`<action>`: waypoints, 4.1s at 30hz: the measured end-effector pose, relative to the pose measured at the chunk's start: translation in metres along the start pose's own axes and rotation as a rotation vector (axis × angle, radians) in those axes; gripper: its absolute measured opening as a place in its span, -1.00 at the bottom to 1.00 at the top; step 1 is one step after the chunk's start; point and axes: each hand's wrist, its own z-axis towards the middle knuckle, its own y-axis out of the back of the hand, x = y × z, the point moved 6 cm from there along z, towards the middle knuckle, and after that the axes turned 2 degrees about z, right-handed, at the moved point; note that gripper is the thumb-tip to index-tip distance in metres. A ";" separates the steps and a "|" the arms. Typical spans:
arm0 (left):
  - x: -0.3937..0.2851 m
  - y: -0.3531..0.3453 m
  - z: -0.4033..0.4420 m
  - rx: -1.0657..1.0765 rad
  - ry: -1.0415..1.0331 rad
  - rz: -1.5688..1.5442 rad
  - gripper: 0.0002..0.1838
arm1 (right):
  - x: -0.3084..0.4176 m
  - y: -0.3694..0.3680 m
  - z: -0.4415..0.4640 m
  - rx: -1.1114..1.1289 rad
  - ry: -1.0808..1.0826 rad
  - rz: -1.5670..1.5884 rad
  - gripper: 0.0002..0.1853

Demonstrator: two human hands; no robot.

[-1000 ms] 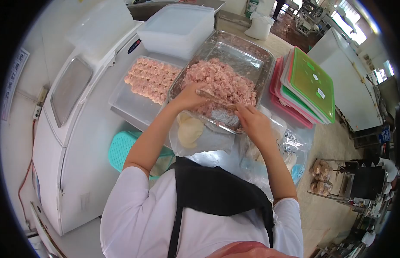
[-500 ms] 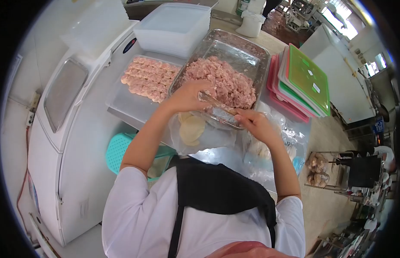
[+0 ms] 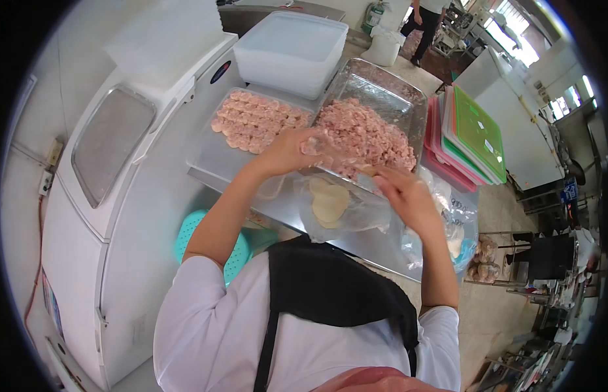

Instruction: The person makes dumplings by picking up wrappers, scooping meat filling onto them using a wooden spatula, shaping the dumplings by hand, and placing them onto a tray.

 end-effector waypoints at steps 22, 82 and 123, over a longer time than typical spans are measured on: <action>0.282 0.106 -0.047 -0.477 0.275 0.304 -0.33 | -0.028 -0.089 -0.087 -0.171 -0.750 0.653 -0.70; 0.031 -0.224 0.004 0.112 -0.251 -0.157 -0.66 | -0.179 -0.024 -0.043 0.338 -0.214 0.137 -0.62; 0.057 -0.122 0.096 -0.139 0.314 -1.821 -0.70 | -0.121 -0.042 -0.027 -0.020 -0.620 0.575 -0.64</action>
